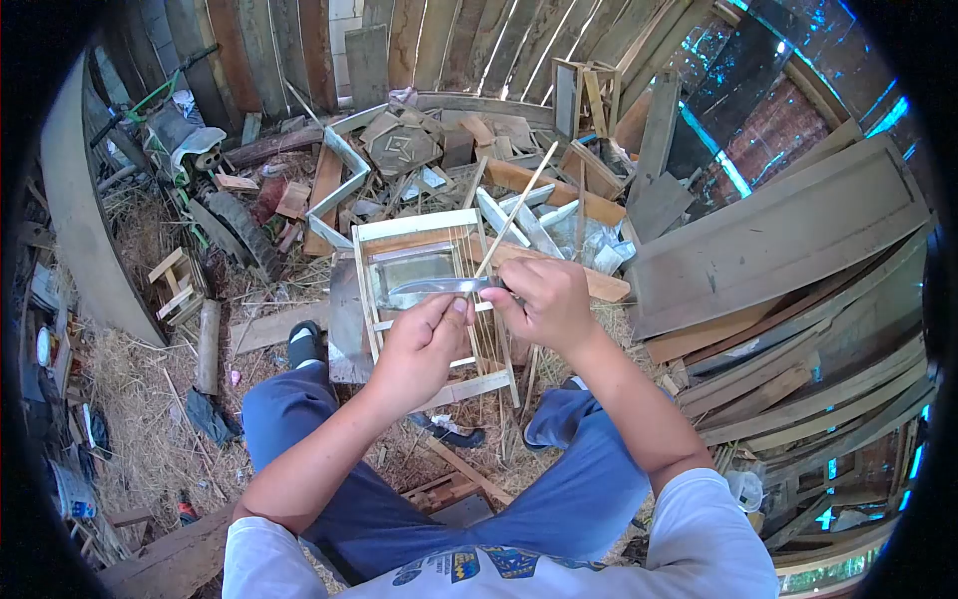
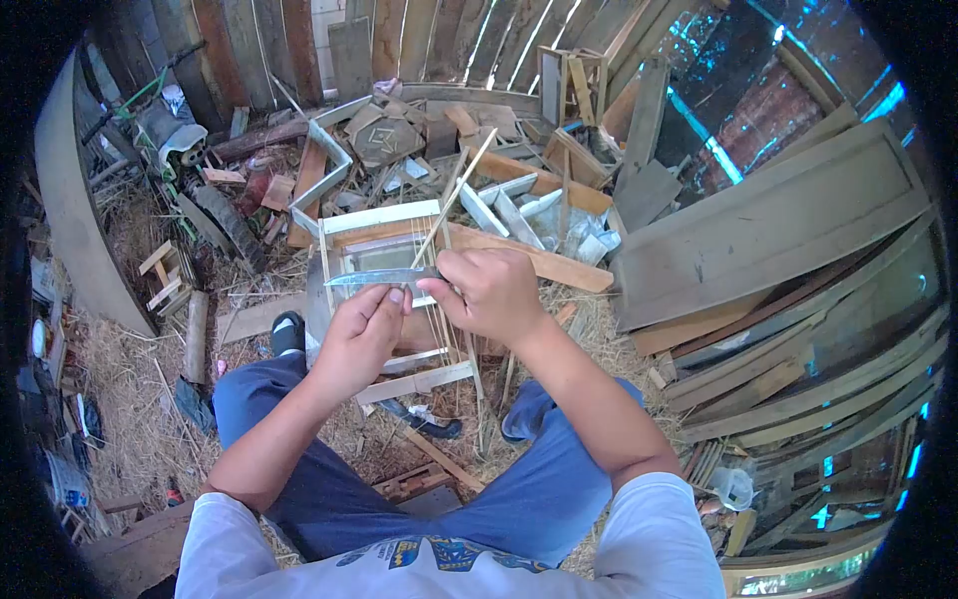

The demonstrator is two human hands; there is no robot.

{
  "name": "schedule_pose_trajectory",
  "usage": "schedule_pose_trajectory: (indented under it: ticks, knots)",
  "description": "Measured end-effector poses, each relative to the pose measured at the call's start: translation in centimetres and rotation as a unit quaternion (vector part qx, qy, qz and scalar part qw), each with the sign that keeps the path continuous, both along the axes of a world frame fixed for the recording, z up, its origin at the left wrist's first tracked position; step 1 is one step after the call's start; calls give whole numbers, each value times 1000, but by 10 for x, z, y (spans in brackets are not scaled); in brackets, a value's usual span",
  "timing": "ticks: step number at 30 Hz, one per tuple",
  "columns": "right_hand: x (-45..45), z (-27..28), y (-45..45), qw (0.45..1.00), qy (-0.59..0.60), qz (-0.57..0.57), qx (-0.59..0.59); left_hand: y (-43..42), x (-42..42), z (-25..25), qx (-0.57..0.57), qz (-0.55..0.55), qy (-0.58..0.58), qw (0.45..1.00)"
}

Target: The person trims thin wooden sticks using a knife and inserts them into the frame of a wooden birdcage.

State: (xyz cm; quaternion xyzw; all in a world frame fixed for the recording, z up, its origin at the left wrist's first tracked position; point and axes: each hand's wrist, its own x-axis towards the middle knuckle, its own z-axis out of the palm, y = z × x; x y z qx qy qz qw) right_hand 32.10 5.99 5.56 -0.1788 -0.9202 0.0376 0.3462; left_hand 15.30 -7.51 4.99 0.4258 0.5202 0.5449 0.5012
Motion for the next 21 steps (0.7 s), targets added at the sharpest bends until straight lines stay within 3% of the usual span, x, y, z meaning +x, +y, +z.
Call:
schedule_pose_trajectory:
  ticks: [3,5,6,9,11,15,17,21]
  knots:
    - [3,-3,18,989,102,-72,-80,-4,-2,-3,-13,-30,-39,999]
    - [30,14,51,972,76,-196,-102,-12,7,-17,55,-63,29,996]
    - [43,13,56,973,73,-196,-98,-14,8,-15,48,-68,27,996]
    - [52,4,63,976,106,-170,-83,-11,-4,-18,24,-90,10,996]
    - [48,1,49,956,135,-185,-183,-6,-6,-20,26,-85,8,996]
    - [31,-3,27,966,96,-137,-199,-4,-3,-18,-13,-108,-43,993]
    - [20,-6,14,992,49,-35,-112,2,-2,-19,-8,-97,-52,994]
    - [12,-4,8,997,-38,2,-72,7,-9,-16,-27,-99,-103,989]
